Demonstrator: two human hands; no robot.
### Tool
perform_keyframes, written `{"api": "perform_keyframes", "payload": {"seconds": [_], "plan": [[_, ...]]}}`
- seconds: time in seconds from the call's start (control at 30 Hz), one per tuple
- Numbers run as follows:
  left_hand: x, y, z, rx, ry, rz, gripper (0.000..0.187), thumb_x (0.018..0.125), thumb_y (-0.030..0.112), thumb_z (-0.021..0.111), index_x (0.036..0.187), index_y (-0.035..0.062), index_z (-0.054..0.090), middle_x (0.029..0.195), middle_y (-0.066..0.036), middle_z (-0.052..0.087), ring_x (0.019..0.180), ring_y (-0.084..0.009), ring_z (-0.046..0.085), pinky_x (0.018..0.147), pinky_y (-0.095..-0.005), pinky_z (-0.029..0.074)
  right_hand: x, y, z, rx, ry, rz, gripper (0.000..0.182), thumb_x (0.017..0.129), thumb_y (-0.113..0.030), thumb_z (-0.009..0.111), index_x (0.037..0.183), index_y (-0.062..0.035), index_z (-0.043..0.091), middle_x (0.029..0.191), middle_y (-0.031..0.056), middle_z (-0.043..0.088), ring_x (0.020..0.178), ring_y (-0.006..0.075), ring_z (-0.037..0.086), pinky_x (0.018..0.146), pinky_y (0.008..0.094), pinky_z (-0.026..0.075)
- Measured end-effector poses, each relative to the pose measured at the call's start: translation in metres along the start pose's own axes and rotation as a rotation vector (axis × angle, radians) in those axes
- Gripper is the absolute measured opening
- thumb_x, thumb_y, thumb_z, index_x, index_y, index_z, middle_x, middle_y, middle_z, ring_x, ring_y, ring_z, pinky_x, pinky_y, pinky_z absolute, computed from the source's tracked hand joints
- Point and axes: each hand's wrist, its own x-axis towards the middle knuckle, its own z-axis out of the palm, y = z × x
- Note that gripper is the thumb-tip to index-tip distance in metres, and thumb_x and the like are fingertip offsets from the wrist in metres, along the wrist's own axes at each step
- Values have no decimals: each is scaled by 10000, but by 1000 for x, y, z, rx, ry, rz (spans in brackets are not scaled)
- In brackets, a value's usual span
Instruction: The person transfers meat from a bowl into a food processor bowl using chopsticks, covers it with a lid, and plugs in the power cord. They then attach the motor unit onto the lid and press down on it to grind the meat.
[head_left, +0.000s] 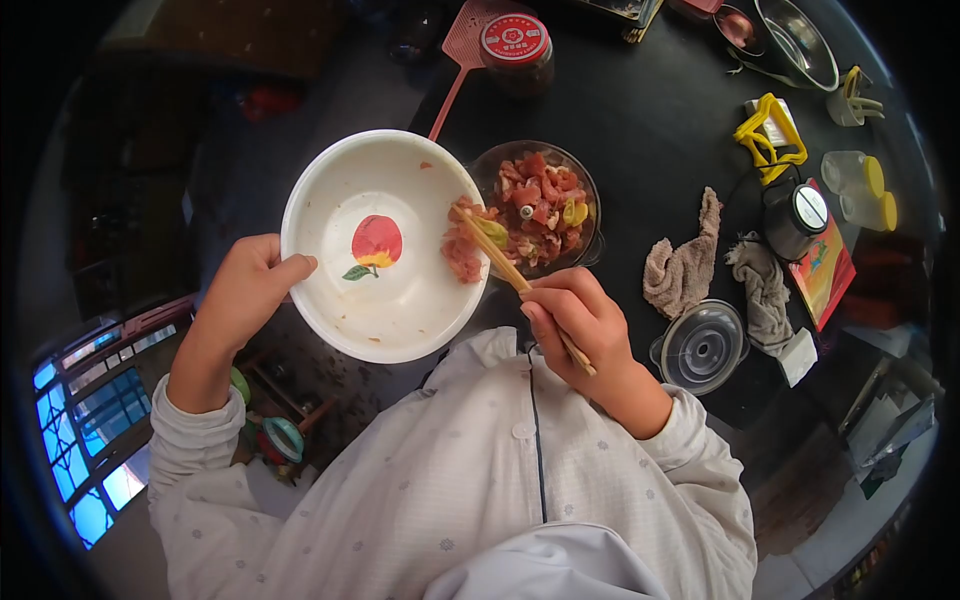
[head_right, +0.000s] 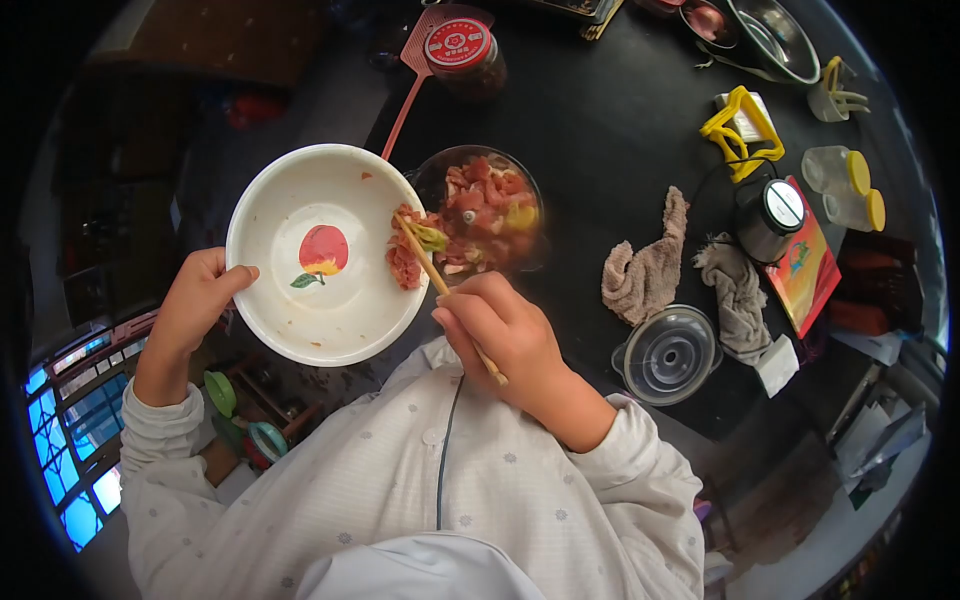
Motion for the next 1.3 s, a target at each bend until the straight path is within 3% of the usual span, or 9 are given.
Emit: {"api": "perform_keyframes", "payload": {"seconds": [0.17, 0.4, 0.5, 0.67, 0.8, 0.9, 1.07, 1.3], "plan": [[0, 4, -5, -12, 9, 3, 200, 870, 137, 638, 888, -56, 687, 739, -49, 668, 611, -76, 560, 583, -239, 440, -1, -12, -27, -10, 66, 29, 134, 804, 24, 715, 926, 6, 662, 883, 125, 627, 683, 229, 633, 576, 297, 507], [1, 1, -7, -63, -1, -17, 198, 877, 119, 624, 936, -60, 682, 794, -69, 692, 653, -91, 615, 617, -230, 478, -19, -4, 0, 146, -182, 39, 227, 807, -68, 755, 1008, -5, 670, 953, 124, 621, 728, 240, 656, 614, 318, 545], [1, -1, -7, -90, 16, -20, 194, 874, 138, 618, 934, -31, 692, 782, -70, 704, 619, -97, 628, 588, -225, 485, -28, 10, -3, 110, -234, 25, 239, 813, -3, 726, 1043, 18, 666, 1018, 157, 632, 828, 257, 670, 689, 317, 560], [1, -1, -9, -88, -20, -60, 203, 873, 123, 625, 943, -57, 686, 816, -72, 698, 665, -92, 623, 629, -229, 488, -24, 10, -15, 48, -75, 62, 175, 834, 9, 706, 1005, 27, 676, 984, 152, 641, 865, 250, 665, 740, 298, 538], [1, -8, -12, -39, -20, -60, 196, 874, 121, 625, 935, -56, 685, 805, -64, 692, 665, -87, 619, 621, -232, 484, -25, 17, -10, 32, 45, 240, 116, 878, -14, 673, 986, 27, 668, 945, 137, 629, 801, 220, 629, 706, 276, 504], [-2, -17, -13, -82, -9, -41, 187, 872, 113, 628, 927, -58, 682, 791, -60, 687, 659, -85, 613, 607, -235, 476, -21, 18, -2, 11, 104, 155, 150, 847, 9, 697, 995, -3, 680, 922, 123, 619, 741, 216, 616, 647, 287, 500], [-7, -33, -11, -216, 19, -37, 175, 870, 97, 638, 915, -67, 678, 775, -58, 682, 642, -84, 603, 592, -232, 465, -16, 30, 26, -19, 124, 306, 105, 870, -12, 669, 973, -14, 654, 928, 132, 623, 781, 257, 629, 698, 317, 503], [-6, -67, -3, -276, 33, 42, 156, 865, 88, 655, 848, -66, 673, 704, -17, 635, 604, -52, 531, 548, -223, 401, 14, -3, 33, -149, 171, 269, 61, 904, -44, 646, 939, 6, 646, 856, 127, 620, 726, 252, 615, 665, 307, 497]]}}
